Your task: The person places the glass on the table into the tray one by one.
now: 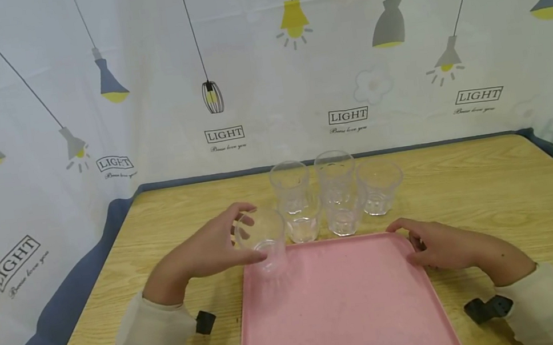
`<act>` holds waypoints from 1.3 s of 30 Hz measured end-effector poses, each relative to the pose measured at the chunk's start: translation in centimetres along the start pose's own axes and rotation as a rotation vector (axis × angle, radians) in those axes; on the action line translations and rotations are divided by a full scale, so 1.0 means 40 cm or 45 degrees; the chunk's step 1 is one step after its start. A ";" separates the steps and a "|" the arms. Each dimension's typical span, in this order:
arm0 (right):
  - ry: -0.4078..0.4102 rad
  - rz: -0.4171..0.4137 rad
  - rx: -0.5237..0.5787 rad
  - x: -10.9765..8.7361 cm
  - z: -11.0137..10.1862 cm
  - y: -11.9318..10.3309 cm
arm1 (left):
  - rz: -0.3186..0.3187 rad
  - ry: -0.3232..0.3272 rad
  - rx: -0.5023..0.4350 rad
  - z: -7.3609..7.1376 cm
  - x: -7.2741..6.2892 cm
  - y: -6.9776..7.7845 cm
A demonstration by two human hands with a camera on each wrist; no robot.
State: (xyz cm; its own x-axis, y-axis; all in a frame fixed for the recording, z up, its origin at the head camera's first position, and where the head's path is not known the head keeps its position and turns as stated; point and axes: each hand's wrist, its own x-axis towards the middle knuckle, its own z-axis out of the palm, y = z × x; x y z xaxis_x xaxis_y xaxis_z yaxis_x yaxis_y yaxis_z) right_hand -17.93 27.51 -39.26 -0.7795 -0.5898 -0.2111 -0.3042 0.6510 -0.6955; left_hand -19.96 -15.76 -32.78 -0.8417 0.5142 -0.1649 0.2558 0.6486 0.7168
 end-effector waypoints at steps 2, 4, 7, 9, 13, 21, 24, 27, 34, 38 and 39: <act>-0.002 -0.003 -0.002 0.000 0.000 0.001 | 0.000 -0.008 -0.005 0.000 0.000 -0.001; -0.004 -0.006 -0.003 0.001 0.000 0.002 | 0.001 -0.015 -0.004 0.001 0.000 -0.003; -0.001 -0.014 -0.010 0.001 -0.001 0.001 | 0.007 -0.031 -0.013 0.001 -0.001 -0.003; -0.003 -0.015 -0.009 0.001 -0.002 -0.001 | 0.017 -0.041 -0.016 0.001 -0.001 -0.001; -0.008 0.000 -0.009 0.000 -0.003 -0.006 | 0.046 -0.066 -0.018 0.000 -0.003 0.003; -0.009 0.018 -0.005 0.000 -0.004 -0.012 | 0.077 -0.089 -0.033 0.000 -0.005 0.002; -0.011 0.018 -0.002 -0.001 -0.004 -0.012 | 0.082 -0.107 -0.039 0.001 -0.005 0.000; -0.010 0.015 -0.005 -0.001 -0.003 -0.010 | 0.084 -0.126 -0.052 0.003 -0.004 -0.001; -0.011 0.017 -0.007 -0.001 -0.002 -0.009 | 0.090 -0.161 -0.053 0.005 -0.003 -0.004; -0.003 0.022 -0.007 -0.002 -0.002 -0.011 | 0.091 -0.172 -0.039 0.005 -0.001 -0.008; -0.002 0.023 -0.007 -0.003 -0.002 -0.012 | 0.091 -0.174 -0.035 0.005 -0.001 -0.009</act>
State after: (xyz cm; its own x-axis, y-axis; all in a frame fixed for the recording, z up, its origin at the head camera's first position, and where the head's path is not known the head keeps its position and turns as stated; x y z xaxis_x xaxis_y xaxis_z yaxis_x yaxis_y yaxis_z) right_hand -17.74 27.30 -38.84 -0.7841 -0.5787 -0.2244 -0.2934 0.6641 -0.6877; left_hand -19.94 -15.90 -33.15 -0.7487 0.6313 -0.2025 0.2977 0.5931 0.7481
